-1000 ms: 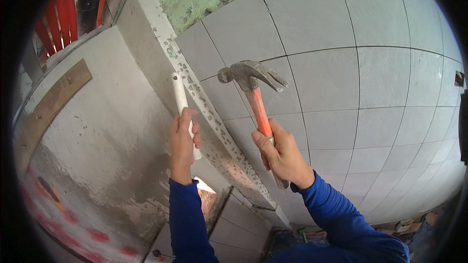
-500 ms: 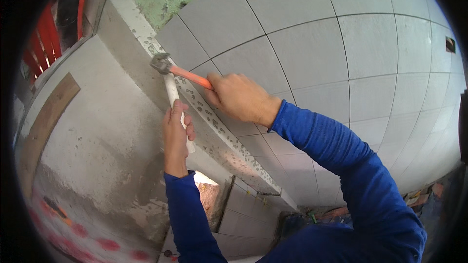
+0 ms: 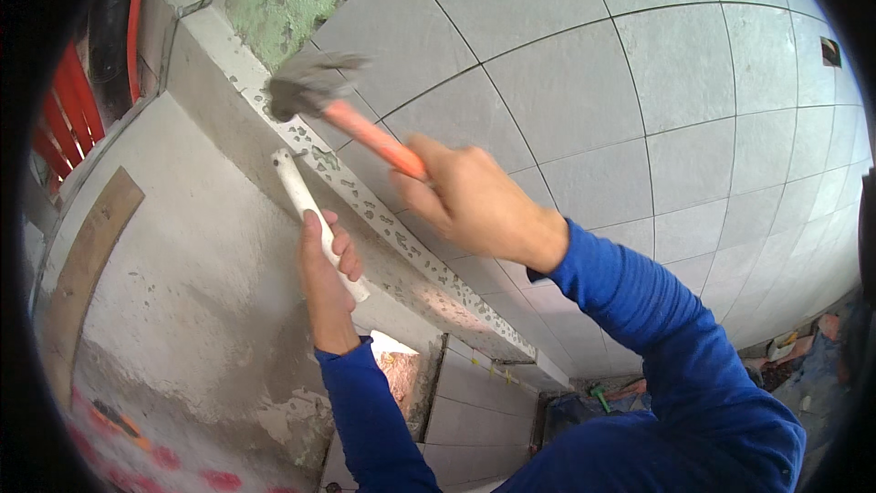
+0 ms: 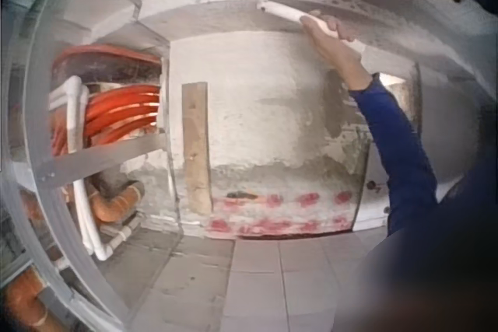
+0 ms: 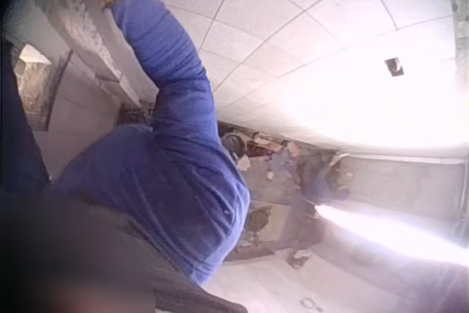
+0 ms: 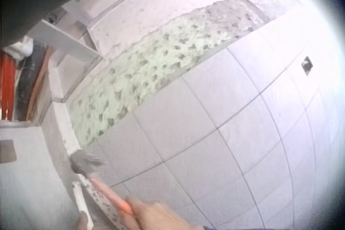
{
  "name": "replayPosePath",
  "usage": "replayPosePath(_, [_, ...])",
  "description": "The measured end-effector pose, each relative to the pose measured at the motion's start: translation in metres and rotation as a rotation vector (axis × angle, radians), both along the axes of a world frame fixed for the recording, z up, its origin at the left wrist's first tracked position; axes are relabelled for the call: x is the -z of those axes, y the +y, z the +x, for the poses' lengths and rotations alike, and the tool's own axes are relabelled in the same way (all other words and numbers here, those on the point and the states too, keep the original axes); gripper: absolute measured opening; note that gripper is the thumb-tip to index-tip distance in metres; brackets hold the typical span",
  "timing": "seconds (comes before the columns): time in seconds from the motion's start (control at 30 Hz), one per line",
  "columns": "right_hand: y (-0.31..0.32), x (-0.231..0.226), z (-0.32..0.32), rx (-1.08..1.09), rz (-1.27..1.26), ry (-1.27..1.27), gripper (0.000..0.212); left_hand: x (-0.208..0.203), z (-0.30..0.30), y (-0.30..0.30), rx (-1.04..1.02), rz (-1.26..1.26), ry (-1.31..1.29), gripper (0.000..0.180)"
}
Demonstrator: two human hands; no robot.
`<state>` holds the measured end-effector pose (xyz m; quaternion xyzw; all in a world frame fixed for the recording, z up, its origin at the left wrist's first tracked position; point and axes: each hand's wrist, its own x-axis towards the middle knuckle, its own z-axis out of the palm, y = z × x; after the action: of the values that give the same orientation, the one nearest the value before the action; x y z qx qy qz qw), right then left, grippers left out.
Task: The person uses a hammer and a white plastic trim piece to secure the trim along a wall edge. They repeatedly tap the trim into place, adjusting its position along the vertical edge of a tiled wall.
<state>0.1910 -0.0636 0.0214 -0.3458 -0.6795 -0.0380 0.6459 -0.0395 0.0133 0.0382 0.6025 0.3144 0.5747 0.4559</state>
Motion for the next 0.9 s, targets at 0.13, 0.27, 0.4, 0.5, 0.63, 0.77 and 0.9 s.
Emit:
replayPosePath(0.13, [-0.023,0.022,0.007,-0.105,-0.162,0.155,0.031,-0.004,0.012,0.003,-0.08,0.061,0.084,0.046])
replayPosePath(0.27, [-0.041,0.044,0.007,-0.171,-0.275,0.233,0.031,0.003,0.019,0.01,-0.024,0.045,-0.051,0.046])
replayPosePath(0.4, [-0.045,0.079,0.008,-0.286,-0.341,0.303,0.033,-0.006,0.001,0.017,-0.007,0.065,0.014,0.046])
replayPosePath(0.5, [-0.045,0.101,0.012,-0.301,-0.373,0.318,0.034,0.017,-0.005,0.012,-0.043,-0.036,0.083,0.045])
replayPosePath(0.63, [-0.058,0.123,0.026,-0.297,-0.499,0.339,0.034,0.092,0.004,-0.015,-0.132,-0.199,0.2,0.04])
replayPosePath(0.77, [-0.061,0.138,0.028,-0.255,-0.542,0.345,0.031,0.105,0.015,-0.017,-0.238,0.089,0.355,0.033])
replayPosePath(0.9, [-0.054,0.145,0.014,-0.314,-0.569,0.383,0.028,0.092,0.027,-0.011,-0.515,0.324,0.605,0.03])
